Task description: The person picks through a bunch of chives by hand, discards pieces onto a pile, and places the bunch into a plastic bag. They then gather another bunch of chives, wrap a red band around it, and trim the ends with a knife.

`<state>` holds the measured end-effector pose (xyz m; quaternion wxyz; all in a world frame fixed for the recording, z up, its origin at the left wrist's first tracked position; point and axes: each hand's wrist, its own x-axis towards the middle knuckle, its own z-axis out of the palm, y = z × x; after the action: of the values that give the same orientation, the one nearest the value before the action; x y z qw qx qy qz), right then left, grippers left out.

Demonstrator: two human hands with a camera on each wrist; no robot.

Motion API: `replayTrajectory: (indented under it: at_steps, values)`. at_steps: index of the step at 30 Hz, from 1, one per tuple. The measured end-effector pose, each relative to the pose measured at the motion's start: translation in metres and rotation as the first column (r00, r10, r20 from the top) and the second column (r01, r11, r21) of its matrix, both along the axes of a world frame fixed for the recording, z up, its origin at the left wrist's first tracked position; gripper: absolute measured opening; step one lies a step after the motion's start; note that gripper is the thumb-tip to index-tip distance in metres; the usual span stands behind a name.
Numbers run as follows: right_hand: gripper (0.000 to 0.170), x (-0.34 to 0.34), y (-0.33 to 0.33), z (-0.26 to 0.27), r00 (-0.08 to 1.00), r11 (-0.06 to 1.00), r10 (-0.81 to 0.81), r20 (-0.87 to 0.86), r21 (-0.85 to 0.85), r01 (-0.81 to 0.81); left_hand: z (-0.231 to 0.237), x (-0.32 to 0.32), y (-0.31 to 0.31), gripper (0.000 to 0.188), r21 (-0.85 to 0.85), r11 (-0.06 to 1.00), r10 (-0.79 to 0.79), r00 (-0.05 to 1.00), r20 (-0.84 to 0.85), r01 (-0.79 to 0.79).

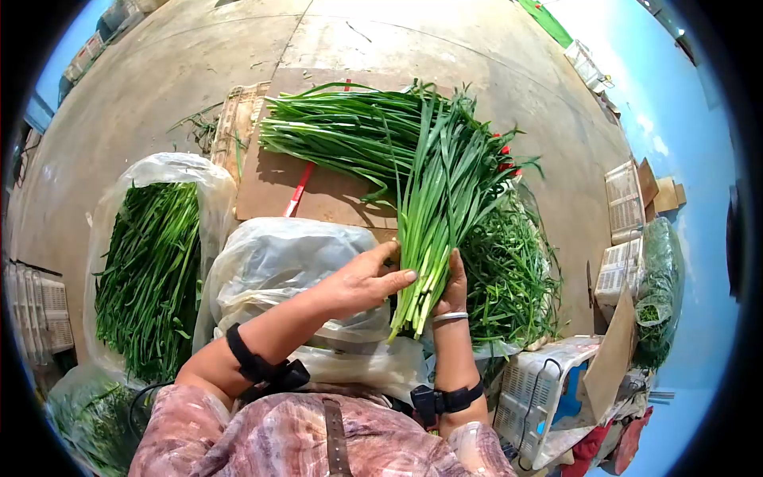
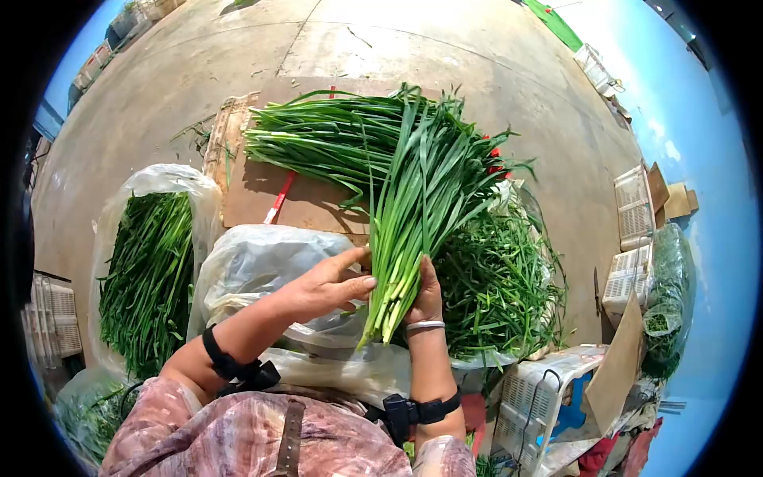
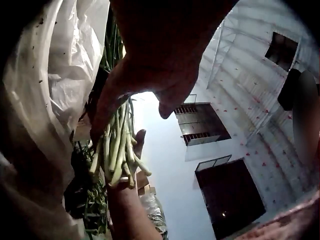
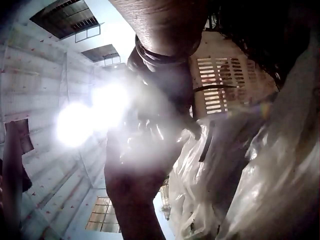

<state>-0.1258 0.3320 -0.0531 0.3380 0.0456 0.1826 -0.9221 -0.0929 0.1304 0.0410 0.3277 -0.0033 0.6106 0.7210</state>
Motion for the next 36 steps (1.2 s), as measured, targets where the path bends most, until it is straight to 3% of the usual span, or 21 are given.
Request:
replayTrajectory:
  at_steps: [1, 2, 3, 5, 7, 8, 10, 13, 14, 15, 17, 19, 23, 25, 27, 29, 30, 32, 33, 35, 36]
  values:
    - [0.072, -0.001, 0.002, -0.004, 0.998, 0.996, 0.037, -0.044, -0.078, -0.04, -0.004, -0.001, 0.002, 0.063, -0.002, 1.0, 0.004, 1.0, 0.0, -0.004]
    - [0.075, -0.001, 0.001, -0.007, 0.996, 0.996, -0.085, -0.004, 0.028, 0.085, -0.007, -0.001, 0.005, 0.062, -0.23, 0.973, -0.084, 0.969, -0.233, 0.028]
    - [0.073, 0.0, -0.005, -0.003, 0.999, 0.997, -0.052, 0.009, 0.056, 0.051, -0.008, -0.001, 0.007, 0.061, -0.448, 0.894, -0.217, 0.88, -0.423, 0.005]
    - [0.083, 0.0, -0.001, -0.017, 0.997, 0.988, -0.079, -0.013, 0.131, 0.08, -0.004, 0.002, 0.008, 0.055, -0.494, 0.869, -0.231, 0.862, -0.451, -0.026]
    - [0.075, 0.0, 0.006, -0.023, 0.99, 0.974, -0.142, 0.007, 0.181, 0.138, -0.002, 0.002, 0.008, 0.048, -0.235, 0.972, -0.103, 0.91, -0.402, 0.006]
    - [0.071, 0.0, 0.004, -0.014, 0.994, 0.99, -0.107, -0.012, 0.091, 0.107, -0.007, 0.004, 0.007, 0.042, -0.014, 0.999, 0.028, 0.957, -0.29, -0.034]
    - [0.065, 0.0, 0.009, -0.008, 0.998, 0.994, -0.014, -0.053, -0.105, 0.009, -0.01, -0.004, -0.005, 0.039, 0.005, 0.998, 0.066, 0.996, -0.067, -0.066]
    - [0.063, 0.001, 0.004, 0.012, 0.997, 0.992, -0.077, -0.012, -0.1, 0.075, -0.031, -0.026, -0.001, 0.044, -0.062, 0.985, 0.166, 0.98, 0.107, -0.16]
    - [0.058, 0.003, 0.001, 0.018, 0.984, 0.983, -0.174, -0.038, 0.054, 0.176, -0.035, -0.036, 0.007, 0.045, -0.053, 0.99, 0.134, 0.981, 0.14, -0.128]
    - [0.058, 0.003, 0.0, 0.026, 0.985, 0.984, -0.17, -0.04, 0.053, 0.172, -0.04, -0.047, 0.016, 0.046, -0.041, 0.994, 0.103, 0.98, 0.171, -0.098]
    - [0.054, 0.003, 0.004, 0.042, 0.958, 0.919, -0.049, -0.282, 0.362, 0.153, -0.049, -0.075, 0.031, 0.048, 0.17, 0.984, 0.023, 0.977, 0.211, -0.06]
    - [0.049, 0.004, 0.006, 0.059, 0.932, 0.856, 0.031, -0.362, 0.491, 0.163, -0.037, -0.093, 0.038, 0.048, 0.455, 0.886, 0.032, 0.992, 0.124, -0.086]
    - [0.042, -0.013, 0.005, 0.094, 0.878, 0.683, 0.158, -0.451, 0.692, 0.233, 0.024, -0.111, 0.024, 0.055, 0.544, 0.831, 0.134, 0.908, -0.398, 0.116]
    - [0.039, -0.036, -0.003, 0.1, 0.58, 0.571, 0.352, -0.735, 0.659, 0.489, 0.052, -0.112, 0.019, 0.046, 0.51, 0.86, 0.298, 0.813, -0.5, -0.002]
    - [0.038, -0.046, -0.027, 0.133, 0.608, 0.595, 0.319, -0.727, 0.653, 0.469, 0.088, -0.108, 0.002, 0.049, 0.415, 0.9, 0.364, 0.751, -0.55, -0.132]
    - [0.041, -0.071, -0.047, 0.147, 0.409, 0.605, 0.434, -0.802, 0.596, 0.527, 0.109, -0.109, -0.012, 0.047, 0.4, 0.9, 0.403, 0.678, -0.615, -0.172]
    - [0.041, -0.081, -0.057, 0.154, 0.394, 0.619, 0.435, -0.81, 0.587, 0.522, 0.116, -0.109, -0.021, 0.047, 0.395, 0.9, 0.41, 0.665, -0.624, -0.184]
    - [0.043, -0.094, -0.08, 0.163, 0.218, 0.695, 0.438, -0.872, 0.482, 0.533, 0.124, -0.108, -0.04, 0.051, 0.331, 0.896, 0.441, 0.5, -0.746, -0.296]
    - [0.043, -0.101, -0.091, 0.158, 0.207, 0.706, 0.437, -0.875, 0.476, 0.524, 0.122, -0.108, -0.05, 0.051, 0.328, 0.893, 0.445, 0.489, -0.75, -0.31]
    - [0.054, -0.117, -0.113, 0.129, 0.186, 0.798, 0.349, -0.919, 0.395, 0.456, 0.106, -0.111, -0.071, 0.059, 0.2, 0.878, 0.348, 0.293, -0.89, -0.435]
    - [0.055, -0.123, -0.119, 0.118, 0.131, 0.767, 0.403, -0.906, 0.412, 0.493, 0.094, -0.109, -0.082, 0.069, 0.13, 0.885, 0.296, 0.326, -0.898, -0.447]
